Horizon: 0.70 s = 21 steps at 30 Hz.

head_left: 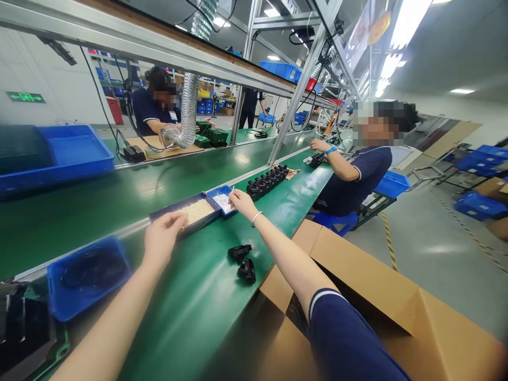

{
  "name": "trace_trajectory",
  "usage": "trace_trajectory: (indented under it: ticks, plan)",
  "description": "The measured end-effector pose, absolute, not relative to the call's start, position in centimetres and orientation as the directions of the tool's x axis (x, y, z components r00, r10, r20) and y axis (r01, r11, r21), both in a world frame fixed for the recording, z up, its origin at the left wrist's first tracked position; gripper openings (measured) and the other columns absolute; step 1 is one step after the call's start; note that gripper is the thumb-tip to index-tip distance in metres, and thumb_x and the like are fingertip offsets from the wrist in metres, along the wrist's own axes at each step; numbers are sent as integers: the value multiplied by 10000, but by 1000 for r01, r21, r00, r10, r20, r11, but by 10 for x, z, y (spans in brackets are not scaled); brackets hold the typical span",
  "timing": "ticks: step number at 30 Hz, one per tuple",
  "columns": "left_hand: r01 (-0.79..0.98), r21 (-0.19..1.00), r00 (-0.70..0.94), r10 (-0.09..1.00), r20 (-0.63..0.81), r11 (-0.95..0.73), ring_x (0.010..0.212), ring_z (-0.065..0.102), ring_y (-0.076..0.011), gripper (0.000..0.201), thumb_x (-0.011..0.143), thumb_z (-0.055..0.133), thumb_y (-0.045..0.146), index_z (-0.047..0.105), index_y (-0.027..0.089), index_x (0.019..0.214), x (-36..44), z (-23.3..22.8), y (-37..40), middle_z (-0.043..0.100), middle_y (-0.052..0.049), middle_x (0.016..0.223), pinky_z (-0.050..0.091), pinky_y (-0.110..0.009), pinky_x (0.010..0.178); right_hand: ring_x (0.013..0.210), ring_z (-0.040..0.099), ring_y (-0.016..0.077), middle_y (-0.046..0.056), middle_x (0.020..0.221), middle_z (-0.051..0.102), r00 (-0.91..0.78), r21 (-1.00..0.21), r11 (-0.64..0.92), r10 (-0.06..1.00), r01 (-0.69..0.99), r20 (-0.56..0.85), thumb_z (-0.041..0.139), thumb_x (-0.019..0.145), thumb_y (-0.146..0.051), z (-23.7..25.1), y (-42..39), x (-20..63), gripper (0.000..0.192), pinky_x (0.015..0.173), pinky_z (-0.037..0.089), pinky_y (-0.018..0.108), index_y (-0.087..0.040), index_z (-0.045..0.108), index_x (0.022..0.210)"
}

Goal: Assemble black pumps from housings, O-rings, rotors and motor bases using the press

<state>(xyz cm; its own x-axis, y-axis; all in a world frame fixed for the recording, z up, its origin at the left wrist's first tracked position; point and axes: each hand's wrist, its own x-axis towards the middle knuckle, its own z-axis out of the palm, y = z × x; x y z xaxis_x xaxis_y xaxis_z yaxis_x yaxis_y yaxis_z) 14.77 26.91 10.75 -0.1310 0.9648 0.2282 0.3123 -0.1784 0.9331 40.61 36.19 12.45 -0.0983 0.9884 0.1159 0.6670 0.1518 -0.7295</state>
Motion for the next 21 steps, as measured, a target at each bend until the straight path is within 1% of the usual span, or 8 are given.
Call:
trace_trajectory:
  ticks: [3,4,6,9,12,16,18,21]
  plan:
    - [-74,997,-25,1000,10,-12,650,583,-122,426,768,717,548,684,131,844,160,109,218,638,-30,731,517,-242,623,579,568,79,-12,681,598,-192,-796,211,974,567,121,385,1043,-392,136,303,404,429,608,501,226,-127,625,805]
    - [-226,970,35,996,-88,94,633,559,-100,417,725,781,523,677,128,808,163,110,203,612,-14,713,507,-211,596,558,559,73,-12,658,592,-230,-814,226,966,535,117,343,1049,-390,138,281,402,473,590,485,213,-130,630,777]
    - [-439,851,152,957,-245,288,625,536,-74,400,644,880,436,667,124,775,169,112,178,581,6,704,500,-168,574,561,565,71,-5,681,612,-305,-843,250,946,476,108,373,1031,-422,138,237,399,468,578,472,201,-139,676,813]
    - [-540,726,251,905,-344,426,631,546,-68,327,663,894,314,670,111,787,175,115,154,568,6,719,531,-161,582,572,559,73,-4,741,634,-364,-877,264,925,402,112,515,970,-475,134,180,396,374,589,471,208,-176,739,988]
    - [-636,596,318,870,-377,490,615,547,-60,194,804,788,250,664,101,806,182,117,142,547,3,726,541,-162,567,551,555,82,-1,716,627,-349,-923,231,930,307,116,585,935,-488,130,144,394,359,558,456,223,-192,752,1051]
    - [-715,425,402,824,-400,555,602,562,-50,121,904,667,191,649,97,830,187,115,130,554,-2,735,547,-155,565,556,582,98,9,666,632,-373,-937,202,924,284,86,576,943,-487,133,118,383,376,576,477,238,-176,738,808]
    - [-727,401,403,819,-409,558,632,590,-53,95,917,639,159,653,89,854,186,115,124,584,-16,770,562,-157,593,548,579,96,7,637,625,-411,-933,204,909,295,69,512,976,-483,136,110,374,437,575,476,235,-173,685,722]
    - [-729,412,384,825,-415,547,630,600,-55,131,927,630,185,657,83,848,181,114,116,597,-19,766,570,-159,602,539,577,91,-3,612,618,-477,-940,198,878,278,44,485,988,-481,138,105,362,444,560,460,223,-173,663,722]
